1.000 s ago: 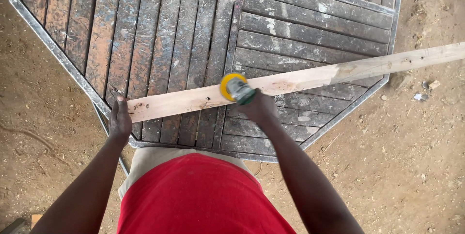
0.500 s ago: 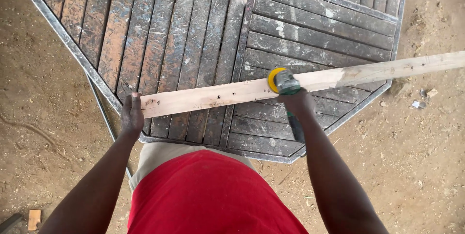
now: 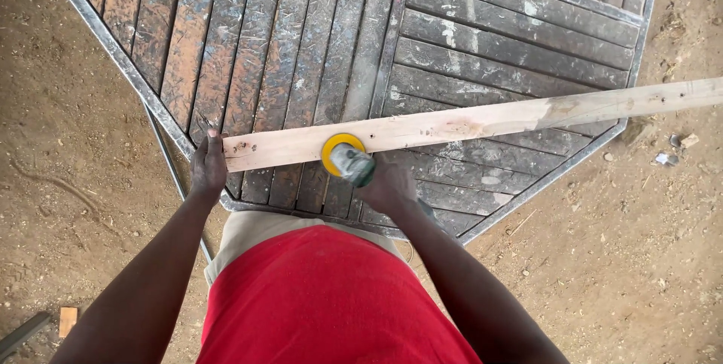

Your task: Sanding a wooden plank using a handheld angle grinder with a sanding disc on a metal table.

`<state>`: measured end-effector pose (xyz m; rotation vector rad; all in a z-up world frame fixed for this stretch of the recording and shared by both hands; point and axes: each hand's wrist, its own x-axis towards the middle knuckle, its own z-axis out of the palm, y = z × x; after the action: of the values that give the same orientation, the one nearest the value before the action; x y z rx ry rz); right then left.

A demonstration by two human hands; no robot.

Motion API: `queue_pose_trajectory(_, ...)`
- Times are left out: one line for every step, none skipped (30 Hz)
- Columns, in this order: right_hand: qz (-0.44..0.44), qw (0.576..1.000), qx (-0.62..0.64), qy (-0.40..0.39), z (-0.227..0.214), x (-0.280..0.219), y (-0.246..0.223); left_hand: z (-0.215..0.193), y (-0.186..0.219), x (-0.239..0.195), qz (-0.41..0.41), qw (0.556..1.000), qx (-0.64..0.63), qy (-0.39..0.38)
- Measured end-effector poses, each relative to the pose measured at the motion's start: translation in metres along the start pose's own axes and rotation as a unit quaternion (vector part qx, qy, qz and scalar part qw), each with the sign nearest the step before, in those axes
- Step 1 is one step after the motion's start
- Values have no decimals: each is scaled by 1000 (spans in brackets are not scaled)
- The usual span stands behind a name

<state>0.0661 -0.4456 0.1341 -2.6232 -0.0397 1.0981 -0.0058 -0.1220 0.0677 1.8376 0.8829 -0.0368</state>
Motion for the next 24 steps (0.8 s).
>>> queue_pose_trajectory(3, 1000, 0, 1, -2, 5, 23, -2, 0, 1, 0, 1000, 0, -3)
queue_pose_trajectory(57, 998, 16, 36, -5, 9, 47, -4, 0, 2, 3, 1000, 8, -6)
queue_pose_trajectory(107, 991, 30, 74, -10, 18, 70, -5, 1, 5, 8, 1000, 14, -5)
queue_pose_trajectory(105, 991, 28, 77, -31, 14, 95, 1, -3, 9, 10, 1000, 11, -4)
queue_pose_trajectory(138, 983, 58, 110, -45, 11, 114, -4, -8, 11, 3, 1000, 22, -1)
queue_pose_trajectory(170, 971, 87, 142, -59, 7, 134, -7, -14, 13, -4, 999, 34, 2)
queue_pose_trajectory(178, 969, 87, 145, -66, 12, 159, -7, -14, 13, -2, 999, 33, -6)
queue_pose_trajectory(205, 956, 103, 184, -73, 16, 185, -6, -15, 13, -3, 1000, 30, -2)
queue_pose_trajectory(228, 941, 118, 221, -82, 23, 210, -7, -14, 13, -4, 1000, 28, 6)
queue_pose_trajectory(232, 939, 118, 224, -90, 15, 219, 1, -24, 18, -2, 1000, 27, 1)
queue_pose_trajectory(223, 929, 176, 237, -93, 13, 222, -1, -35, 23, 2, 1000, 28, 8)
queue_pose_trajectory(213, 916, 233, 249, -96, 11, 224, -2, -46, 29, 5, 999, 29, 14)
queue_pose_trajectory(213, 916, 233, 246, -92, 8, 207, -3, -42, 27, 3, 999, 30, 16)
queue_pose_trajectory(203, 917, 248, 238, -88, 5, 191, -4, -38, 24, 4, 999, 30, 16)
queue_pose_trajectory(194, 917, 261, 231, -85, 1, 177, -2, -34, 22, 5, 999, 29, 15)
queue_pose_trajectory(194, 918, 261, 229, -71, 4, 159, 1, -39, 23, 3, 999, 30, 15)
queue_pose_trajectory(191, 946, 187, 184, -58, 7, 140, 4, -44, 26, 2, 1000, 22, 21)
queue_pose_trajectory(187, 966, 111, 138, -45, 10, 122, 7, -48, 28, 2, 1000, 14, 28)
queue_pose_trajectory(186, 966, 112, 139, -41, -1, 90, 7, -40, 22, 4, 1000, 14, 28)
queue_pose_trajectory(152, 979, 99, 92, -37, -11, 58, 7, -32, 16, 1, 999, 15, 32)
queue_pose_trajectory(119, 988, 85, 45, -34, -22, 27, 10, -24, 10, -2, 999, 15, 35)
queue_pose_trajectory(121, 988, 86, 47, -32, -32, 8, 11, -33, 17, 1, 999, 15, 32)
queue_pose_trajectory(73, 990, 116, 30, -29, -41, -12, 11, -43, 23, -9, 999, 17, 37)
queue_pose_trajectory(26, 989, 145, 14, -26, -51, -31, 11, -53, 29, -18, 999, 19, 42)
